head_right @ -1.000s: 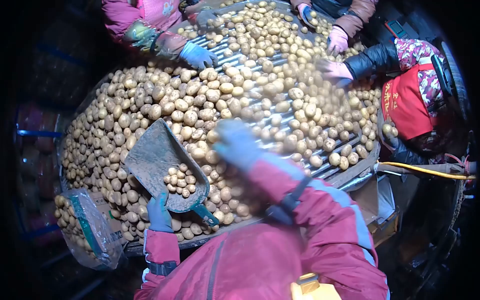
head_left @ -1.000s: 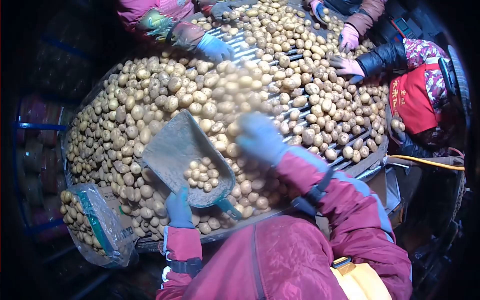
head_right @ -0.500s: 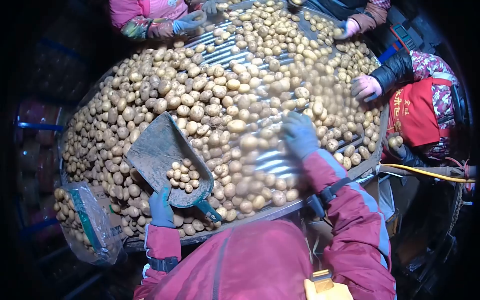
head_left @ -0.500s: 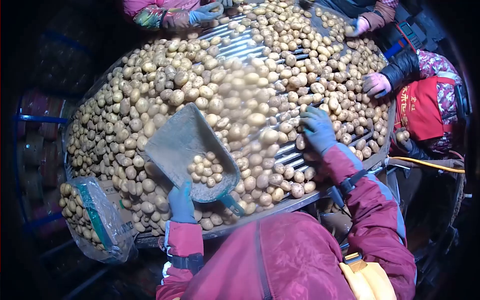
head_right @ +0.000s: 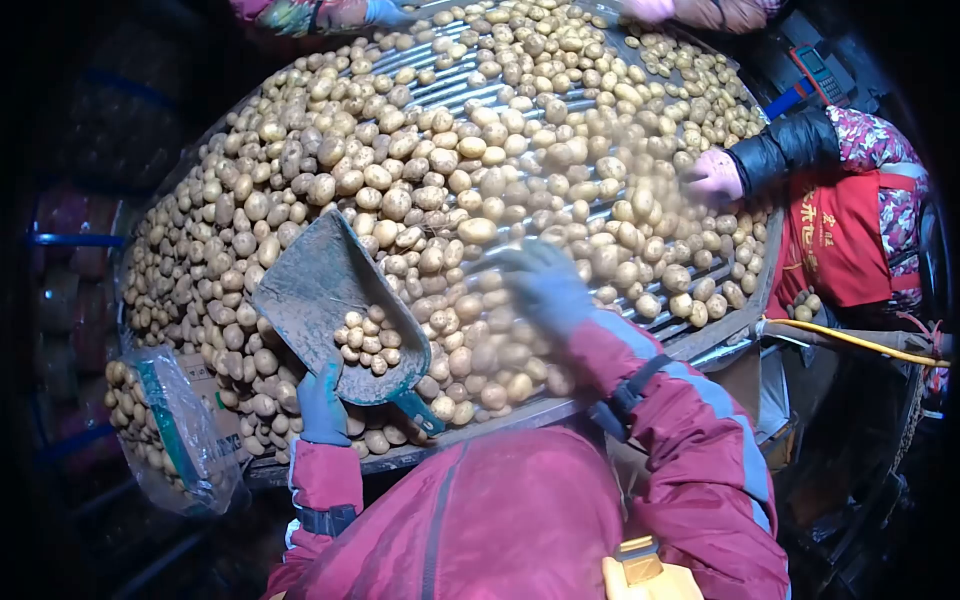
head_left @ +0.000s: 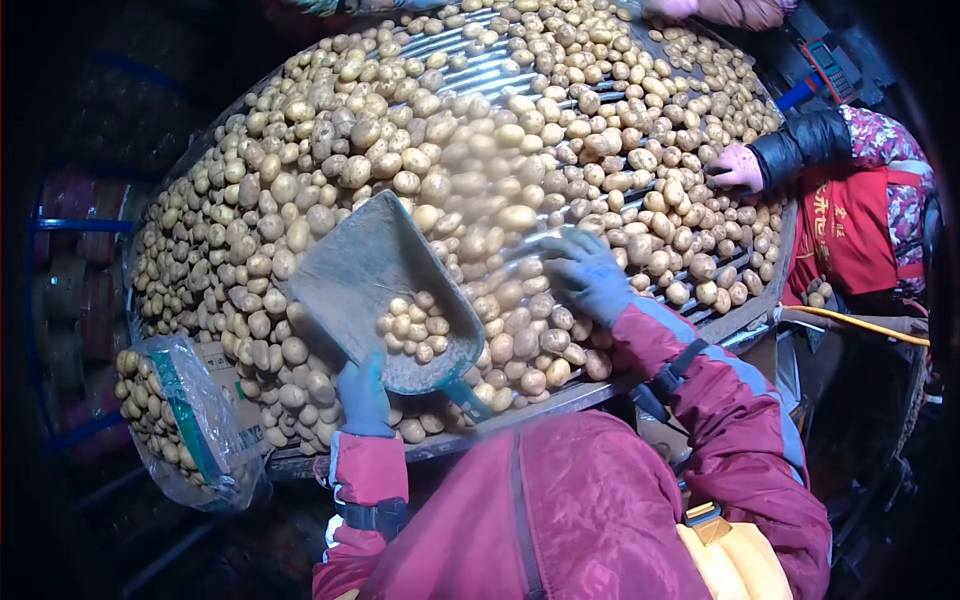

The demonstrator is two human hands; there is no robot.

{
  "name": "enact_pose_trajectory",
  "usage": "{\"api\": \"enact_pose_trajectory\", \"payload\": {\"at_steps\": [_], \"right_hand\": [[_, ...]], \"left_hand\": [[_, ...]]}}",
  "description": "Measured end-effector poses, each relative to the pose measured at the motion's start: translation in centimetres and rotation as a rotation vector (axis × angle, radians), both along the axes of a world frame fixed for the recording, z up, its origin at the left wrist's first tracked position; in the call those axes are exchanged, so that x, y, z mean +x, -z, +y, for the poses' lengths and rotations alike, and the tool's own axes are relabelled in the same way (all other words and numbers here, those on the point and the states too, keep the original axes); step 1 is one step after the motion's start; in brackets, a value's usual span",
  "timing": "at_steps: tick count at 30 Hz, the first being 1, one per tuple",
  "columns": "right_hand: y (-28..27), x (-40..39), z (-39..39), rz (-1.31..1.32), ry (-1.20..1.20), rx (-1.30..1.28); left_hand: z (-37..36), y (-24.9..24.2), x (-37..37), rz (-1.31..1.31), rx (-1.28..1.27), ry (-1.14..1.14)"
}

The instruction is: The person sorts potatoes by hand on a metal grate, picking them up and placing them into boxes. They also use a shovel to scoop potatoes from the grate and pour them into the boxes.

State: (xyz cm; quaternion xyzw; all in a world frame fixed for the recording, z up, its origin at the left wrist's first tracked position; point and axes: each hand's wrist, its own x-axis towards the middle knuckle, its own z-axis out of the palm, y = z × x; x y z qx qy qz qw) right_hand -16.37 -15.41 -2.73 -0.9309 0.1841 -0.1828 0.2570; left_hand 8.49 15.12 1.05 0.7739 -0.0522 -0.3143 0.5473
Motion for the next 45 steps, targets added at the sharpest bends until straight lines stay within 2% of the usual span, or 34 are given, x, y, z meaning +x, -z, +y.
{"api": "enact_pose_trajectory", "payload": {"at_steps": [4,7,8,10,13,14,15,20,23,24,28,31,34,37,38,40,43,44,45], "right_hand": [[1.6,-4.4,-2.8,0.138,0.066,-0.117],[1.6,-6.7,-4.4,0.249,0.2,-0.169],[1.6,-6.8,-4.6,0.269,0.295,-0.012],[0.6,-6.2,-5.1,0.302,0.484,0.301],[-0.5,-3.4,-4.4,0.099,0.458,0.07],[-0.4,-2.1,-3.9,0.182,0.503,0.127],[-0.8,-0.5,-3.7,0.258,0.542,0.394],[1.6,5.8,-5.0,0.569,0.592,0.332],[1.2,7.0,-5.2,0.644,0.51,0.177],[-0.2,7.1,-5.8,0.695,0.446,0.237],[-0.8,7.7,-5.9,0.812,0.413,0.156],[0.8,7.6,-6.7,0.799,0.357,0.162],[-0.4,5.8,-6.1,0.591,0.282,0.271],[3.1,2.7,-6.8,0.163,0.195,1.323],[3.3,1.8,-6.5,0.087,0.216,1.458],[-0.3,0.3,-4.6,-0.081,0.259,1.725],[-4.4,-0.6,-2.4,-0.221,0.194,1.83],[-7.8,-0.1,-1.7,-0.256,0.116,1.882],[-7.1,-0.3,-1.6,-0.267,0.156,1.923]], "left_hand": [[1.6,1.6,0.7,-0.079,0.047,-0.005],[1.1,0.3,0.2,-0.003,-0.076,-0.078],[1.3,0.5,0.3,-0.008,-0.062,-0.075],[1.6,1.0,0.6,-0.019,-0.036,-0.069],[1.4,0.5,0.4,0.038,-0.053,-0.038],[1.4,0.7,0.4,0.042,-0.045,-0.033],[1.5,0.9,0.5,0.043,-0.037,-0.03],[1.3,1.3,0.5,0.03,-0.026,-0.051],[1.3,1.5,0.5,-0.013,-0.043,-0.072],[1.2,1.4,0.3,-0.017,-0.055,-0.066],[0.8,0.9,-0.2,-0.002,-0.062,-0.08],[-0.2,0.4,-0.7,0.0,-0.134,-0.091],[0.1,0.3,-0.3,0.021,-0.069,-0.073],[-0.3,-0.2,-0.2,-0.001,-0.055,-0.035],[-0.8,-0.5,-0.5,0.031,-0.094,-0.054],[-1.8,-1.6,-1.2,0.093,-0.171,-0.089],[-2.0,-0.5,-1.1,0.136,-0.204,-0.102],[-1.7,0.2,-0.8,0.129,-0.193,-0.086],[-1.3,0.9,-0.5,0.122,-0.182,-0.069]]}}
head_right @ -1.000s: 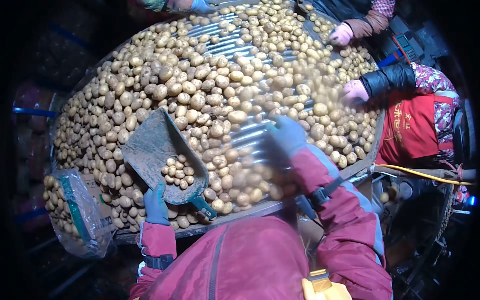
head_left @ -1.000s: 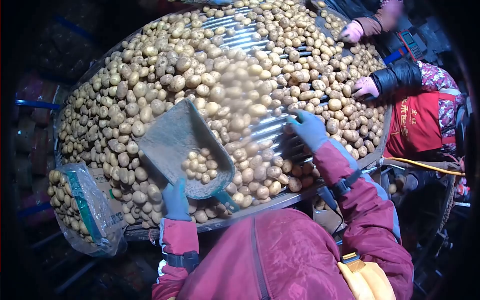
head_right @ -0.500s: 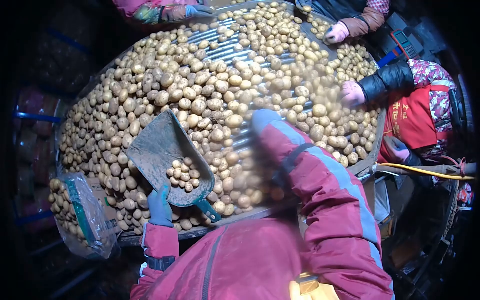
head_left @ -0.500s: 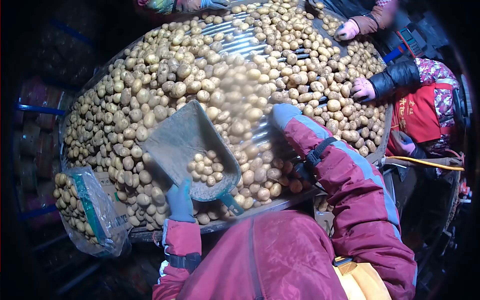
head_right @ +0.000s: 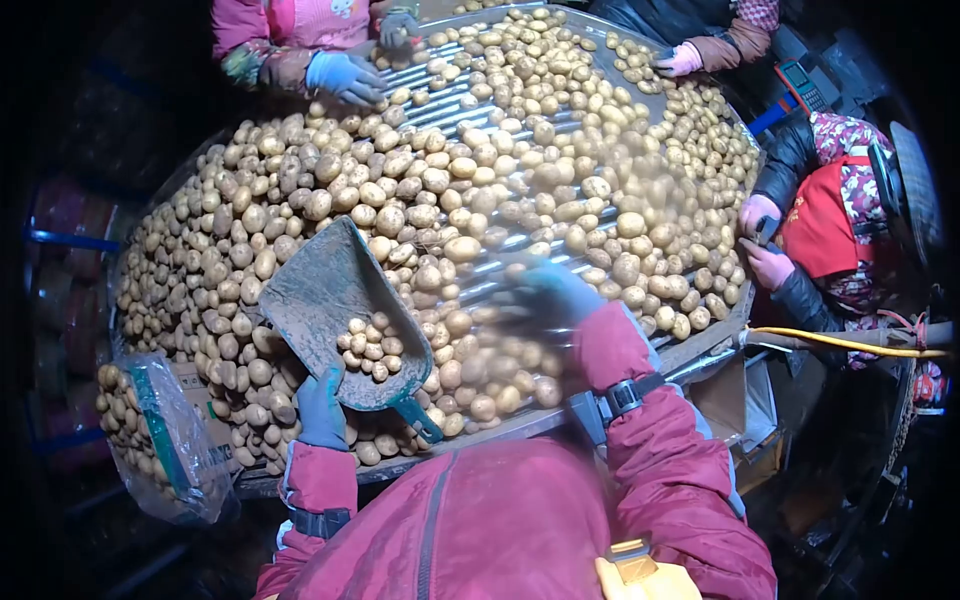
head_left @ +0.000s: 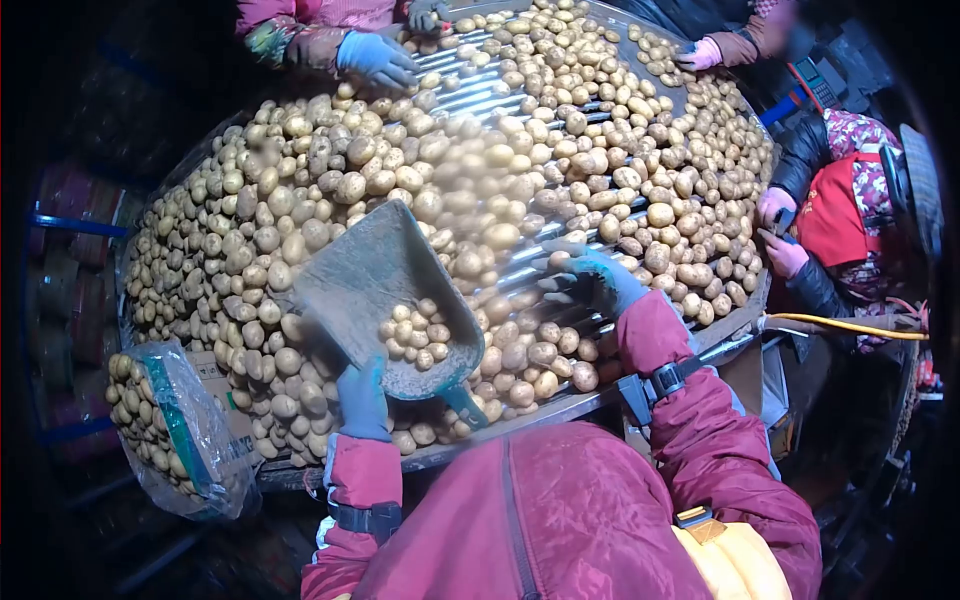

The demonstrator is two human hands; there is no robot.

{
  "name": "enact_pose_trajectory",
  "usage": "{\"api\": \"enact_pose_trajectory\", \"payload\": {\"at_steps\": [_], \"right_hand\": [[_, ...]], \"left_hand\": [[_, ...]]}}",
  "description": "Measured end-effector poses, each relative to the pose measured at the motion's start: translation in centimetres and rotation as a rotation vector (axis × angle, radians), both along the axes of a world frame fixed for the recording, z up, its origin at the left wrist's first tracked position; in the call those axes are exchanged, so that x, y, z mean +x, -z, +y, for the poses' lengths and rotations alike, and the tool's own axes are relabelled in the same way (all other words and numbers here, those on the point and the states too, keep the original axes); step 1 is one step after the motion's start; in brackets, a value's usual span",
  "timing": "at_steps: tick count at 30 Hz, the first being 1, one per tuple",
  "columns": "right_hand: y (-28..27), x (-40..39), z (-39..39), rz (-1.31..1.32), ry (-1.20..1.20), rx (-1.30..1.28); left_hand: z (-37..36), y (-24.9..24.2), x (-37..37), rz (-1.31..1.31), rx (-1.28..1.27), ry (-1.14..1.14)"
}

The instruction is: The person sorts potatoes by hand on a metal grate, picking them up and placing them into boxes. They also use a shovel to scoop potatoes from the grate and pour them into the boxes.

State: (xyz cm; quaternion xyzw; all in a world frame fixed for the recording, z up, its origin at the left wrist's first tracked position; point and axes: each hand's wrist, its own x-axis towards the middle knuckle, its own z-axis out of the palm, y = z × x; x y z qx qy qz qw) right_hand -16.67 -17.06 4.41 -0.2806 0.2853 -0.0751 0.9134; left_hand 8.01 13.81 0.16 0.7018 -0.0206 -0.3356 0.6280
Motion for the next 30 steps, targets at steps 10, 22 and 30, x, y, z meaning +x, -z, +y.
{"api": "enact_pose_trajectory", "payload": {"at_steps": [10,22,30], "right_hand": [[3.6,-1.3,-5.2,0.551,0.275,-0.406],[4.2,-3.9,-8.2,0.815,-0.494,-1.024],[3.7,-3.5,-7.9,0.298,0.21,-0.067]], "left_hand": [[-1.6,-1.1,-1.0,0.001,-0.012,0.056],[-2.5,-1.6,-1.5,-0.006,0.014,0.05],[-2.4,-2.0,-1.9,-0.051,0.026,0.044]]}}
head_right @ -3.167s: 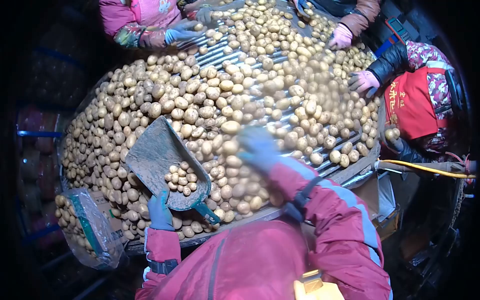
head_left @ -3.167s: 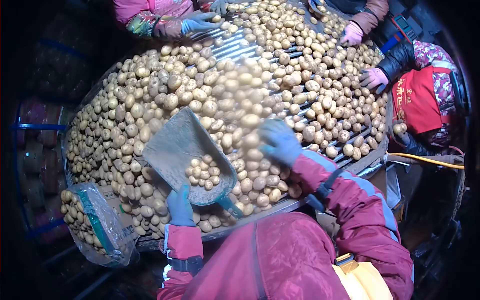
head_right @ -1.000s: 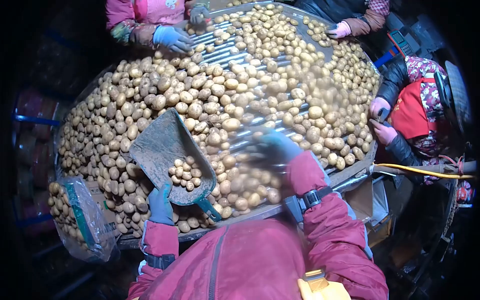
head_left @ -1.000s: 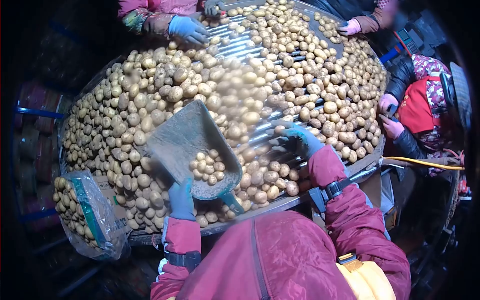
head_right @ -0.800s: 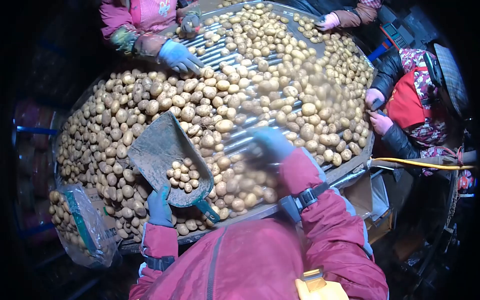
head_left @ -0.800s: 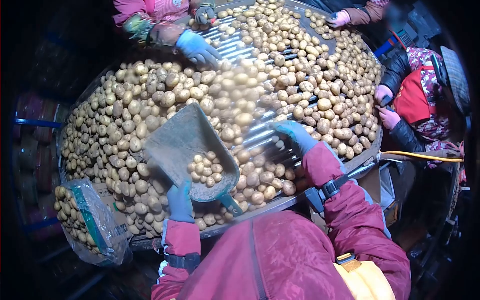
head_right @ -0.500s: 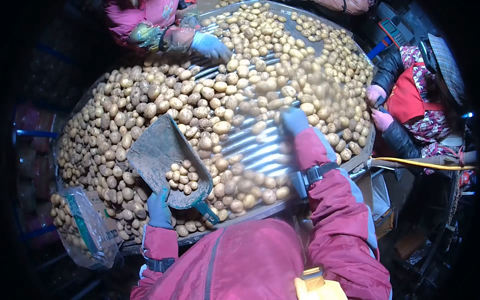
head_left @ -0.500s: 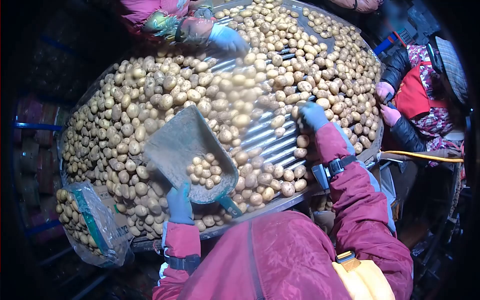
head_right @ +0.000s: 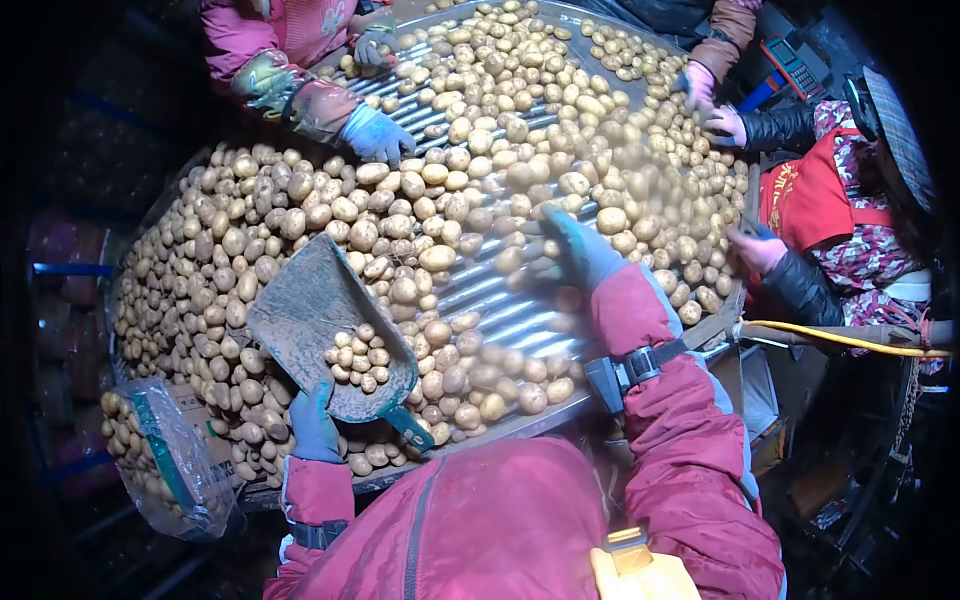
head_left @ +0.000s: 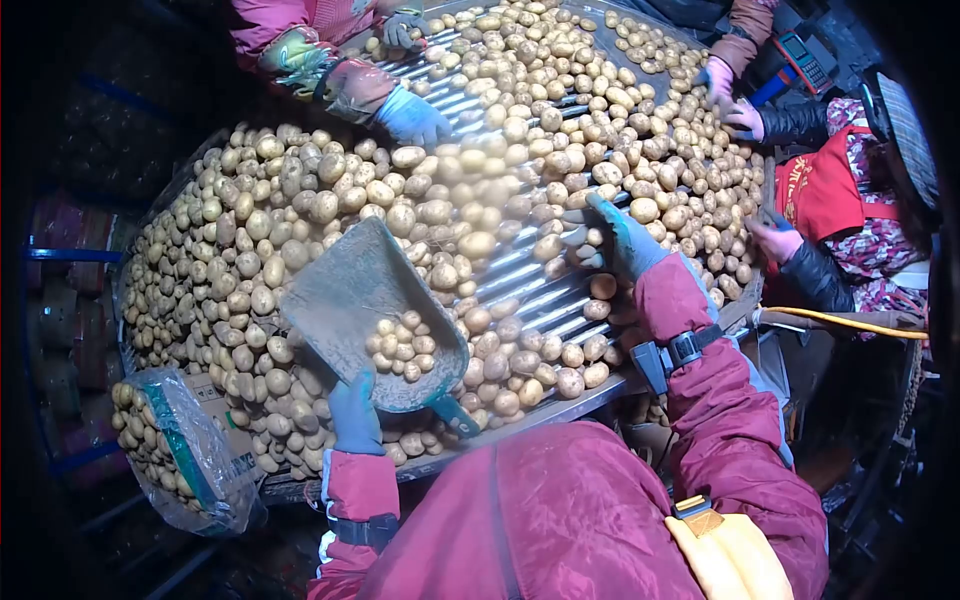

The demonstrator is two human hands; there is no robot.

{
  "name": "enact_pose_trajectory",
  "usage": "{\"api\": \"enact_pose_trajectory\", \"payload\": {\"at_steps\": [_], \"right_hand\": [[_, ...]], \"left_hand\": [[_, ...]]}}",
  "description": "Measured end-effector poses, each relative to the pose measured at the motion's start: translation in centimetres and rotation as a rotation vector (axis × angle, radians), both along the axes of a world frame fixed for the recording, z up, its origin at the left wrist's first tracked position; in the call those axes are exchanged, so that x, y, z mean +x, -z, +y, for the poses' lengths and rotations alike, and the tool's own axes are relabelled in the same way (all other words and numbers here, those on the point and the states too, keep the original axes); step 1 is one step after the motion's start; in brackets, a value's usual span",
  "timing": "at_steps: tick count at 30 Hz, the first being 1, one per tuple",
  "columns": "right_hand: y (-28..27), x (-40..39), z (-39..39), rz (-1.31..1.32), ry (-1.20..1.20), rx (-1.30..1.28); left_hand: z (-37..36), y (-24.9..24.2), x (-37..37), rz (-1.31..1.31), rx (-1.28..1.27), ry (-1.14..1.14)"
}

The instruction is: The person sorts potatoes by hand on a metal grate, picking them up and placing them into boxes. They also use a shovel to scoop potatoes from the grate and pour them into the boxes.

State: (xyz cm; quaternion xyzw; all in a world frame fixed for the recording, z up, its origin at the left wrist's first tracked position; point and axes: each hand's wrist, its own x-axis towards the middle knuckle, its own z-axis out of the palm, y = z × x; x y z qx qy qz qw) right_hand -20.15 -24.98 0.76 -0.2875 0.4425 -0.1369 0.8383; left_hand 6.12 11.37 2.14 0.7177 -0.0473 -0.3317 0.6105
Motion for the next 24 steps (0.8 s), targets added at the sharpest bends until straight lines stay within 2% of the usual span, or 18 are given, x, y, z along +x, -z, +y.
{"api": "enact_pose_trajectory", "payload": {"at_steps": [4,6,8,10,11,13,16,18,19,21,23,24], "right_hand": [[-0.9,1.2,0.2,-0.246,-0.051,0.089],[-1.5,1.4,1.0,-0.13,0.003,0.046],[-1.7,0.9,1.3,-0.187,0.015,0.115],[-0.3,0.0,0.4,-0.149,0.038,0.063],[2.3,-0.8,-1.0,-0.083,0.056,-0.022],[1.4,-0.7,-1.2,-0.02,0.135,-0.108],[5.8,-0.9,-2.5,0.238,0.073,-0.42],[10.4,-2.1,-4.1,0.393,-0.453,-0.982],[7.6,-1.8,-3.3,0.406,-0.697,-1.164],[1.9,0.3,-1.3,0.616,-0.649,-0.5],[4.7,-1.1,-3.0,0.502,-0.705,-0.886],[5.2,-0.8,-3.4,0.519,-0.536,-0.738]], "left_hand": [[-0.2,-0.2,0.0,-0.006,0.018,0.0],[-0.2,-0.2,0.0,-0.003,0.032,0.008],[-0.2,-0.1,0.0,-0.004,0.034,0.012],[-0.2,0.0,-0.1,-0.01,0.025,0.01],[-0.2,0.1,-0.1,-0.011,0.021,0.011],[0.0,0.3,0.0,-0.012,0.014,0.014],[0.0,0.6,0.0,-0.027,0.057,0.045],[-0.2,0.3,-0.2,-0.001,0.074,0.029],[-0.3,0.3,-0.3,0.011,0.084,0.019],[-0.4,0.3,-0.5,0.004,0.047,0.012],[-0.8,0.3,-0.5,0.002,0.035,0.012],[-0.7,0.1,-0.5,0.002,0.048,0.012]]}}
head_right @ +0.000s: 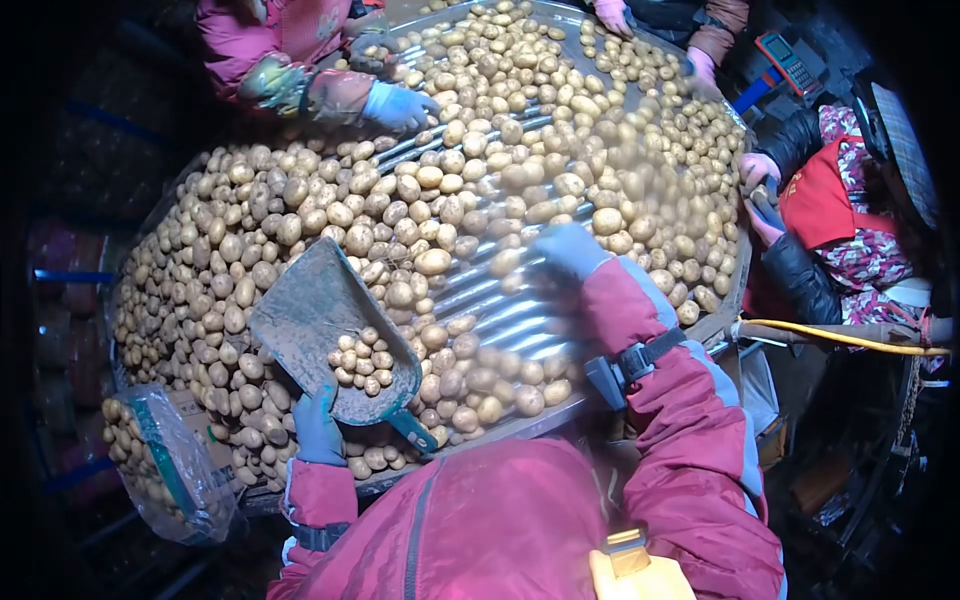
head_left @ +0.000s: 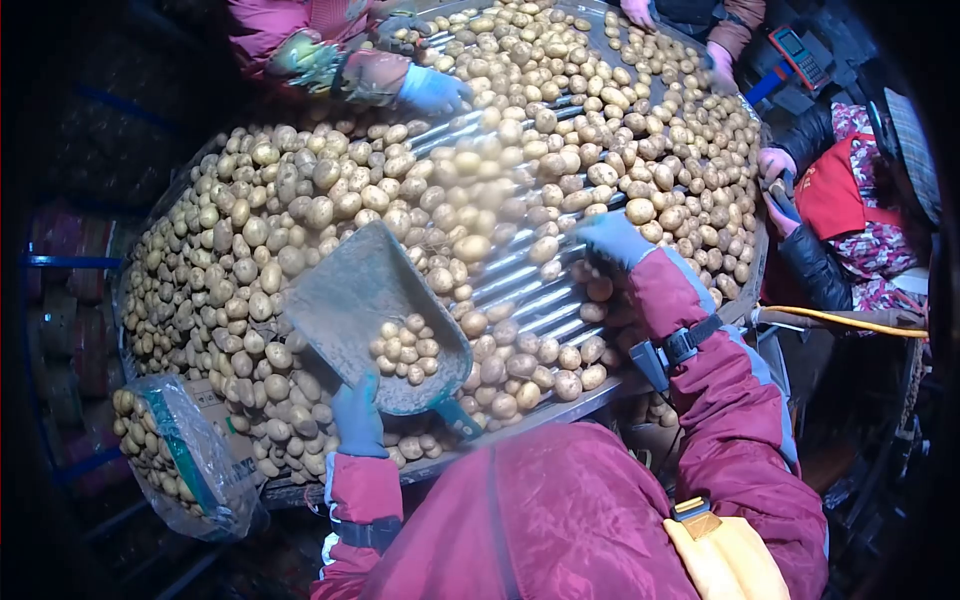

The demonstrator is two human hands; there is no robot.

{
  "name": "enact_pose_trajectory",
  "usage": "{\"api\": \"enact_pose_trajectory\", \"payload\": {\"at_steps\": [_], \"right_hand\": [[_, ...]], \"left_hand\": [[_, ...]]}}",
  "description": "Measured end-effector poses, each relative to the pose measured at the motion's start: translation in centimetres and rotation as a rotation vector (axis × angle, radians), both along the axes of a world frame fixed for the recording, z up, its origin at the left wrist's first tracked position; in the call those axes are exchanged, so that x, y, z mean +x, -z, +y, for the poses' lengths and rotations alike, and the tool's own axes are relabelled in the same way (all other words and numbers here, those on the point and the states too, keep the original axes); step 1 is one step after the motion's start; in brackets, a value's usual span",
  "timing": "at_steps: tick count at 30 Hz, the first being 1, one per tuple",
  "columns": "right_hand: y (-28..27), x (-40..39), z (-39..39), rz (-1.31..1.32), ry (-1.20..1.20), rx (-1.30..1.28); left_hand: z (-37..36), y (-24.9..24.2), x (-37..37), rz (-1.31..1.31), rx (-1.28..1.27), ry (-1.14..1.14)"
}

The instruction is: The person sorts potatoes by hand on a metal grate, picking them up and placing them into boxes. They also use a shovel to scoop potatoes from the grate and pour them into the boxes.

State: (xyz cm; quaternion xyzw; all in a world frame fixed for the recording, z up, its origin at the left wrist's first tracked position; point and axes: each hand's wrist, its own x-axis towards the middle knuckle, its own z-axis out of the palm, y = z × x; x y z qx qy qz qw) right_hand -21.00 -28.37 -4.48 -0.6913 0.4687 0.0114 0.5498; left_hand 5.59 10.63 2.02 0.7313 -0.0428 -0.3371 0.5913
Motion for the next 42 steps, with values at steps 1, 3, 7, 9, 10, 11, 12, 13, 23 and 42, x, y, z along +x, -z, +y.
{"api": "enact_pose_trajectory", "payload": {"at_steps": [1,3,7,9,10,11,12,13,23,42], "right_hand": [[0.5,0.3,-0.4,-0.041,0.207,0.087],[3.1,0.6,-1.1,-0.062,0.115,-0.171],[3.6,2.7,-1.2,0.082,-0.038,-0.472],[3.4,3.1,-0.8,0.155,-0.066,-0.456],[3.3,3.2,-0.9,0.178,-0.084,-0.442],[3.1,3.4,-1.0,0.201,-0.107,-0.431],[3.1,3.3,-1.2,0.265,-0.188,-0.445],[3.0,3.1,-1.3,0.329,-0.268,-0.459],[1.6,5.1,0.8,-0.153,0.092,0.129],[-4.5,4.0,2.9,-0.187,0.166,0.079]], "left_hand": [[0.2,-0.1,0.1,-0.002,0.015,0.001],[0.8,0.5,0.3,-0.012,0.02,0.009],[0.7,1.0,0.3,-0.036,0.03,-0.007],[0.4,0.6,0.0,-0.029,0.008,-0.01],[0.3,0.4,-0.1,-0.024,-0.001,-0.016],[0.4,0.4,0.0,-0.023,-0.001,-0.012],[0.6,0.4,0.0,-0.022,-0.002,-0.01],[0.8,0.4,0.1,-0.02,-0.004,-0.006],[0.8,0.4,0.1,-0.005,0.041,0.024],[0.5,0.5,-0.4,-0.002,0.059,0.046]]}}
